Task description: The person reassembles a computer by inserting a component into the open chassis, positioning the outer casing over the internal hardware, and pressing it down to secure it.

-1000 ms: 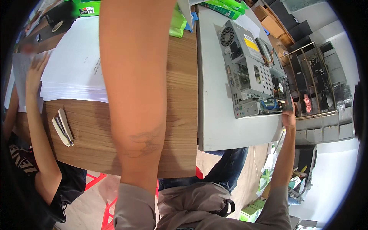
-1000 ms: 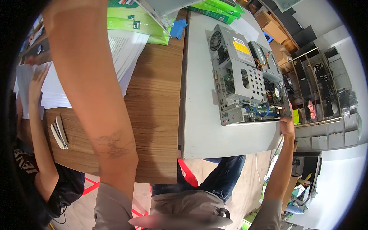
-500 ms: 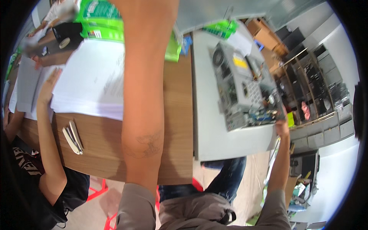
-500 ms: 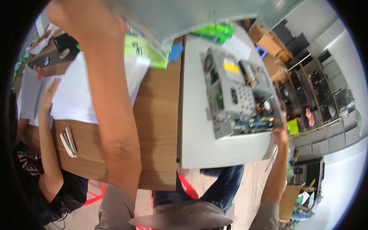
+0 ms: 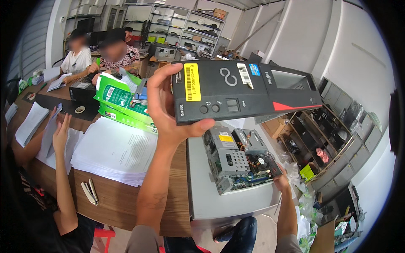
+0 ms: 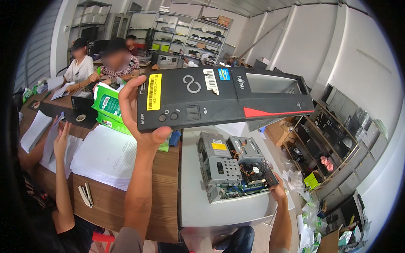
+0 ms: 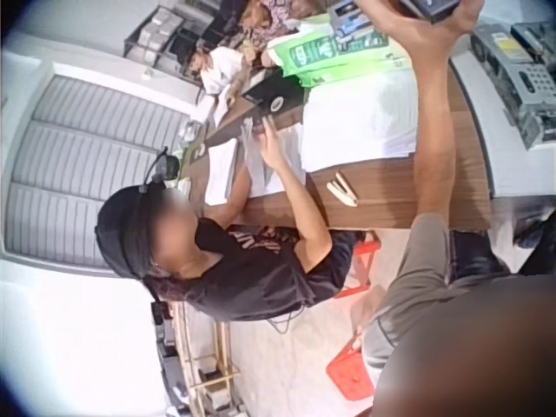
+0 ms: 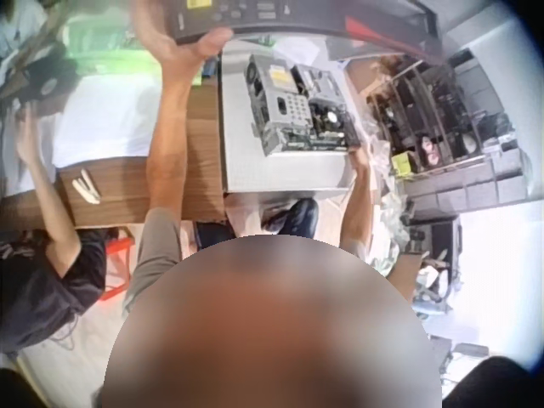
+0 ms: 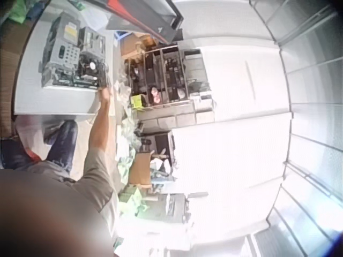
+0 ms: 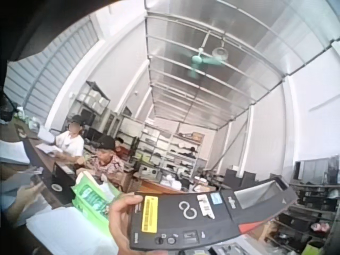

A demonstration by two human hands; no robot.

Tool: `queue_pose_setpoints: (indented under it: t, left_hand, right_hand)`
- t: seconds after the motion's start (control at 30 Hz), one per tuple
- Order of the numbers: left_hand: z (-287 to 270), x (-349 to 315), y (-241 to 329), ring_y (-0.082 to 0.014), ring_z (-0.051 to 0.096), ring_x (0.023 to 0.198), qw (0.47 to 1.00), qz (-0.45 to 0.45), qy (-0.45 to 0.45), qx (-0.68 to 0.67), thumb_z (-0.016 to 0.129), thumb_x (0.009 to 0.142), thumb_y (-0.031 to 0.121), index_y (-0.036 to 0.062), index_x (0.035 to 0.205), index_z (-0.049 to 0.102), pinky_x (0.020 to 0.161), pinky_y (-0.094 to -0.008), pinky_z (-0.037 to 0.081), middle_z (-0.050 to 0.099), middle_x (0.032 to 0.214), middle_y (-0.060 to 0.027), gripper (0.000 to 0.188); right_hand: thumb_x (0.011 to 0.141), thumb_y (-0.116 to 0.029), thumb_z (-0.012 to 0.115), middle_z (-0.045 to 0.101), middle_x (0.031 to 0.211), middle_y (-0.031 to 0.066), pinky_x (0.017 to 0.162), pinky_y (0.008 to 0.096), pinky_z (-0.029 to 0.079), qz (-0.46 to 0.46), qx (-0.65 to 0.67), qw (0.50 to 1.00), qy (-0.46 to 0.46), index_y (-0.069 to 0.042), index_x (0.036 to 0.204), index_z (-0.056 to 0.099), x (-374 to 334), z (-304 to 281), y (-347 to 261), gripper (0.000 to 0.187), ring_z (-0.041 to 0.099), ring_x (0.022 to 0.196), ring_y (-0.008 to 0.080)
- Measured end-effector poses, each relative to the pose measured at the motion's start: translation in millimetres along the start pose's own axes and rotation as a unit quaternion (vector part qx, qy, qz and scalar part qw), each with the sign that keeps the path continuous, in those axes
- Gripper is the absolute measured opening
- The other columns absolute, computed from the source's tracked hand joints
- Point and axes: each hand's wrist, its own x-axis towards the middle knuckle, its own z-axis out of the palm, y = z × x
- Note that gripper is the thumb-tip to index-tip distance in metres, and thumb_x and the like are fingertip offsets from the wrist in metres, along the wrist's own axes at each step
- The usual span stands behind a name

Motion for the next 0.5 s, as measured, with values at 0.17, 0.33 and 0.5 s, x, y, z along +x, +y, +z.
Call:
queue_pose_setpoints:
  t: [0.17, 0.33, 0.5]
  left_hand:
    - [9, -10, -3, -0.027, 0.055, 0.112, 0.999, 0.02, -0.025, 0.008, 0.093, 0.06, 0.052, -0.0048, 0.133, 0.045, 0.099, -0.0395, 0.045, 0.051, 0.123, -0.0158, 0.104]
    - [18, -14, -4, -0.0266, 0.057, 0.11, 0.999, 0.034, -0.031, 0.005, 0.091, 0.063, 0.055, -0.0072, 0.135, 0.04, 0.098, -0.0385, 0.046, 0.051, 0.124, -0.0167, 0.108]
    - [23, -13, -9, -0.0257, 0.059, 0.11, 0.998, 0.054, -0.035, 0.023, 0.084, 0.065, 0.063, -0.0076, 0.135, 0.04, 0.097, -0.0366, 0.047, 0.054, 0.125, -0.0178, 0.109]
  right_hand:
    - [0.055, 0.012, 0.045, 0.065, 0.119, 0.0114, 0.076, 0.0268, 0.052, -0.003, -0.022, 1.0, 0.009, -0.001, 0.144, 0.046, 1, 3, 2, 0.091, 0.065, 0.096, 0.023]
    - [0.064, 0.016, 0.044, 0.066, 0.117, 0.0099, 0.063, 0.0243, 0.046, 0.02, -0.051, 0.996, 0.071, -0.003, 0.147, 0.045, 8, -4, 3, 0.086, 0.064, 0.09, 0.018]
    - [0.063, 0.017, 0.042, 0.066, 0.121, 0.011, 0.06, 0.0236, 0.043, 0.009, -0.021, 0.994, 0.11, -0.002, 0.146, 0.047, 11, -4, 5, 0.086, 0.063, 0.086, 0.0186]
